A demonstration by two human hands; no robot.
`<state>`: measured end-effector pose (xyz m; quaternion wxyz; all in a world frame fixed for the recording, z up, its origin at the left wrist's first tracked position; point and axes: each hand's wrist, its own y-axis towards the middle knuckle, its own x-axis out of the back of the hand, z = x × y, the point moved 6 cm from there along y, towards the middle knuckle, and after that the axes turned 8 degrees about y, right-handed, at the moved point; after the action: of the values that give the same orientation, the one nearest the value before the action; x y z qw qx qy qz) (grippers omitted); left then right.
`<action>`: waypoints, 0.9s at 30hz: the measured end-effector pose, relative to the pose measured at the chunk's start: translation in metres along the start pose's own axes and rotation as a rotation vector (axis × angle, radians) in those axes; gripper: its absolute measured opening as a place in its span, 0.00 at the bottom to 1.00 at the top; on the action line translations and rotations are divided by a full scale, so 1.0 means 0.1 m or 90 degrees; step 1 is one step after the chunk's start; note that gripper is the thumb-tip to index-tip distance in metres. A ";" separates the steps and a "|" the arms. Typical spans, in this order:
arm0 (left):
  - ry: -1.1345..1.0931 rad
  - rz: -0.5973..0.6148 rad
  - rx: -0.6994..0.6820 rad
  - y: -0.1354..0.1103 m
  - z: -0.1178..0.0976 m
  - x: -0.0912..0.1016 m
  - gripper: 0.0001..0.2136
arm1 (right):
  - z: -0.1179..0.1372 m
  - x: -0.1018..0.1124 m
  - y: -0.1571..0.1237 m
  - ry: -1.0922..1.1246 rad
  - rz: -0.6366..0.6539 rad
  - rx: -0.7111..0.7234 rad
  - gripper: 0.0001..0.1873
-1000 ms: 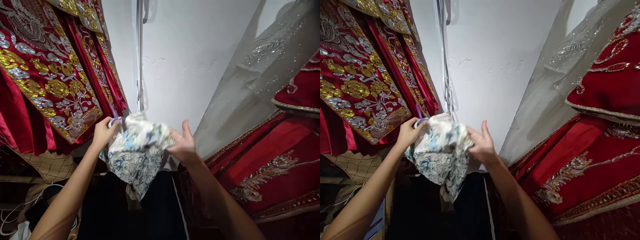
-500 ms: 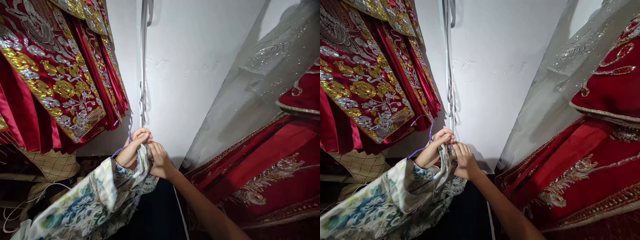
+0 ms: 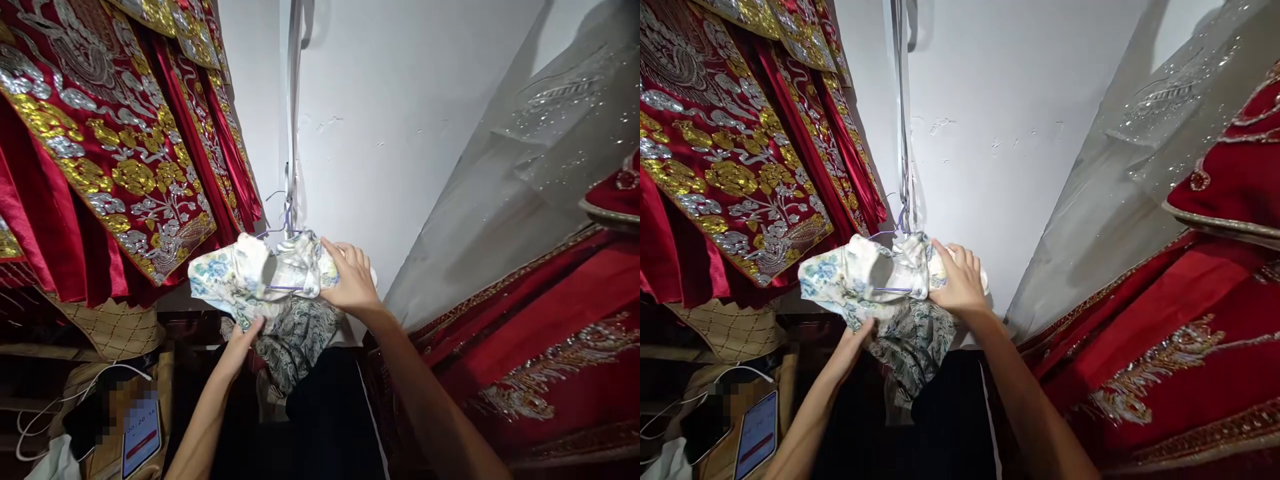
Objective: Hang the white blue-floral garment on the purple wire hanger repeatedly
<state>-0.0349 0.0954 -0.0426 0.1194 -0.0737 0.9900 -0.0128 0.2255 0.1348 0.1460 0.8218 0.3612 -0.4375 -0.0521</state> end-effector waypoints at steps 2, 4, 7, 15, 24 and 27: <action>0.021 -0.024 0.000 -0.14 0.14 -0.01 0.34 | 0.13 -0.04 -0.16 0.059 -0.001 0.022 0.46; -0.019 -0.013 0.059 -0.29 0.29 -0.04 0.33 | 0.17 -0.12 -0.41 0.169 -0.037 0.004 0.40; -0.072 0.006 0.164 -0.50 0.43 -0.08 0.33 | 0.08 -0.45 -0.92 0.394 -0.134 -0.161 0.24; -0.041 0.100 0.171 -0.63 0.24 -0.10 0.32 | 0.25 -1.58 -1.63 0.742 0.061 -0.448 0.23; -0.065 0.111 0.201 -0.69 0.25 -0.09 0.33 | 0.28 -1.44 -1.61 0.769 0.079 -0.444 0.19; -0.058 0.106 0.198 -0.72 0.17 -0.16 0.31 | 0.23 -1.40 -1.61 0.783 0.057 -0.427 0.17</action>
<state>-0.0054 0.0265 -0.0523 0.1748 0.0271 0.9724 -0.1524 0.1595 0.0607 -0.0441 0.9886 0.0336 0.1322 0.0637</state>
